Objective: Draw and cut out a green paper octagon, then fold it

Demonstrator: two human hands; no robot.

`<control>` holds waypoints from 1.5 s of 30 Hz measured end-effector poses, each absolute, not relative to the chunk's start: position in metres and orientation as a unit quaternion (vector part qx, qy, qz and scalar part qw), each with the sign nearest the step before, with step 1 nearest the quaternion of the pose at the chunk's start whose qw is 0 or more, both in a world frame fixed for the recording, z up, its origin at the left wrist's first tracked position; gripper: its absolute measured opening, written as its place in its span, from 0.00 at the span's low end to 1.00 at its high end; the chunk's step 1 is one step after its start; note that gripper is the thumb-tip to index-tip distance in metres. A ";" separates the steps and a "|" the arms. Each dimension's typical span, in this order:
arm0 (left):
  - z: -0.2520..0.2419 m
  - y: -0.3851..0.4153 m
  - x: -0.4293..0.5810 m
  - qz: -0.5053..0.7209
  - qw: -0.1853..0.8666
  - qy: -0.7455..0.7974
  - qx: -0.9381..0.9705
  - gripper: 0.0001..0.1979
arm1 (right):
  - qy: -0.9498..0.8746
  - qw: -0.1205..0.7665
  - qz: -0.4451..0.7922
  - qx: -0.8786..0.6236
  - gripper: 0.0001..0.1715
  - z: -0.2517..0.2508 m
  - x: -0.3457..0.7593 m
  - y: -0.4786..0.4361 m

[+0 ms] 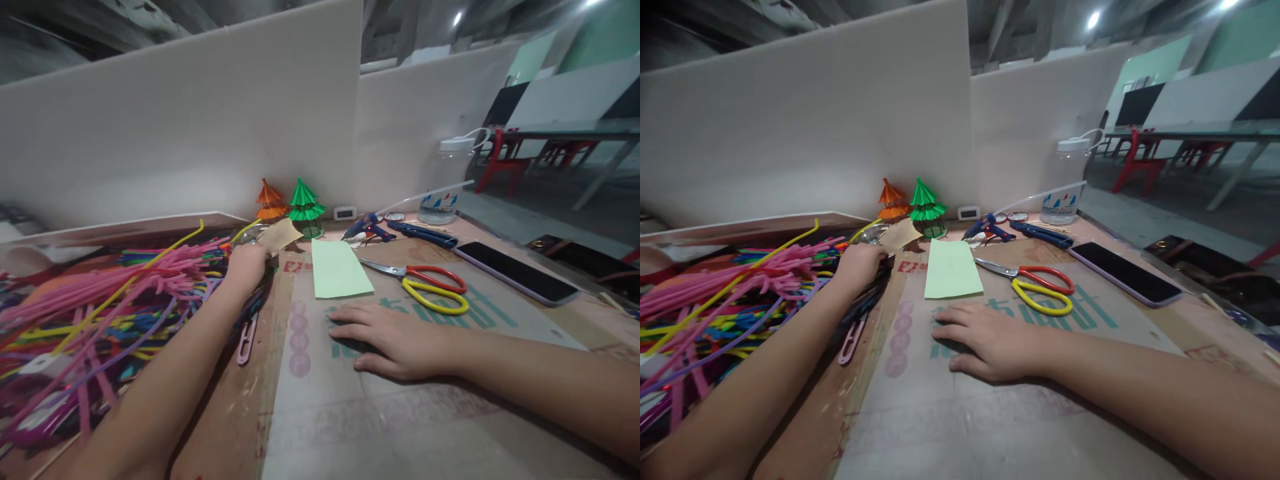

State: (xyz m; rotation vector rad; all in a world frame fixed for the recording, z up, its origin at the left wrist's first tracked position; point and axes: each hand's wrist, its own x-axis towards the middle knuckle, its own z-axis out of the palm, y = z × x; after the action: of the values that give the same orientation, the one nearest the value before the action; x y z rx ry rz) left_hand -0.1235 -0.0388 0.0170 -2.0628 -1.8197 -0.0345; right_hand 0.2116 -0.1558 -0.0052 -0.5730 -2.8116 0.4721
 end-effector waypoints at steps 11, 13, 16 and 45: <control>0.015 -0.035 -0.131 0.007 0.178 -0.687 -0.705 0.18 | -0.961 0.103 0.166 -0.196 0.32 -0.005 0.212 -0.156; 0.016 -0.035 -0.133 0.001 0.187 -0.697 -0.692 0.18 | -0.962 0.093 0.162 -0.197 0.32 -0.005 0.212 -0.156; 0.018 -0.038 -0.132 -0.003 0.185 -0.698 -0.691 0.18 | -0.962 0.087 0.164 -0.198 0.32 -0.004 0.210 -0.155; 0.002 -0.019 -0.130 0.010 -0.012 -0.615 -0.789 0.18 | -0.974 0.118 0.172 -0.090 0.34 -0.012 0.180 -0.123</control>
State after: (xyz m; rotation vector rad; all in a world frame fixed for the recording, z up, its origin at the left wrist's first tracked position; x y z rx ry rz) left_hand -0.1296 -0.0192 0.0020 -2.4969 -1.9465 0.0326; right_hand 0.1805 -0.1229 -0.0116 -0.2619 -2.8484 0.5044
